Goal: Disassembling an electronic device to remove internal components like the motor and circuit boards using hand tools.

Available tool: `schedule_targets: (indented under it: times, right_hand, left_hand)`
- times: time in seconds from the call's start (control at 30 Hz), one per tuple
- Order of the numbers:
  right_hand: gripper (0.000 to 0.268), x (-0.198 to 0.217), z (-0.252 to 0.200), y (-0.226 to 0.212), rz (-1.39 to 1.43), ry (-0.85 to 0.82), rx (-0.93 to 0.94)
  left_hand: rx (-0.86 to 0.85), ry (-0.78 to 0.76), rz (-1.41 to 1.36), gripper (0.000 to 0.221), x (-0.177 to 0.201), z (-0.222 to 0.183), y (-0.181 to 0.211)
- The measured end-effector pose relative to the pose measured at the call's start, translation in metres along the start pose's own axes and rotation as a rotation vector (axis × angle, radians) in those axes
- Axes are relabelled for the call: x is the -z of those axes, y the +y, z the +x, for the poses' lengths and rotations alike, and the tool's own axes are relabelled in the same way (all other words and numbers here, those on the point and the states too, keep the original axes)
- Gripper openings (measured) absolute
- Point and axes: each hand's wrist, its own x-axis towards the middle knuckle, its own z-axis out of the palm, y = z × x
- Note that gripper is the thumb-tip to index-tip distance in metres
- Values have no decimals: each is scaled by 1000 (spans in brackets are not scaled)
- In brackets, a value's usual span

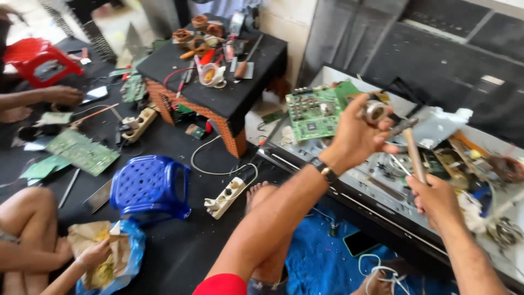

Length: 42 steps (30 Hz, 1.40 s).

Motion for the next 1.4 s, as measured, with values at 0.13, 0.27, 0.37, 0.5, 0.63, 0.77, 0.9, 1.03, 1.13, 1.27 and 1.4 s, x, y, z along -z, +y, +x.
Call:
schedule_targets:
  times: [0.13, 0.27, 0.37, 0.5, 0.63, 0.77, 0.9, 1.03, 1.13, 1.27, 1.4]
  right_hand:
    - [37, -8, -10, -29, -156, 57, 42]
    - [42, -14, -11, -30, -427, 112, 85]
    - [39, -25, -25, -42, -538, 111, 120]
    - [63, -37, -22, -16, -657, 147, 167]
    - [46, -43, -31, -12, -753, 128, 251]
    - [39, -47, -47, -27, -762, 103, 256]
    - [38, -40, -55, -33, -727, 62, 237]
    - [27, -24, -41, -20, -708, 224, 219]
    - [20, -5, -55, -38, -561, 352, 214]
    - [22, 22, -82, -69, 48, 359, 269]
    - [24, 38, -86, -61, 318, 350, 372]
  left_hand:
    - [-13, -97, 14, 45, 4, 6, -4]
    - [-10, 0, 52, 44, 9, 13, -11]
    - [-2, 144, 115, 45, 5, 8, -6]
    - [119, 220, 116, 48, 26, 26, -6]
    - [98, 262, 194, 47, 22, 22, -5]
    - [81, 267, 236, 46, 10, 13, -2]
    - [88, 275, 231, 50, 6, 5, 1]
    - [106, 338, 289, 33, 9, 7, 3]
    - [151, 354, 352, 27, 36, 19, -4]
    - [185, 375, 430, 27, 33, 12, -12]
    - [193, 409, 556, 31, 10, -2, -21]
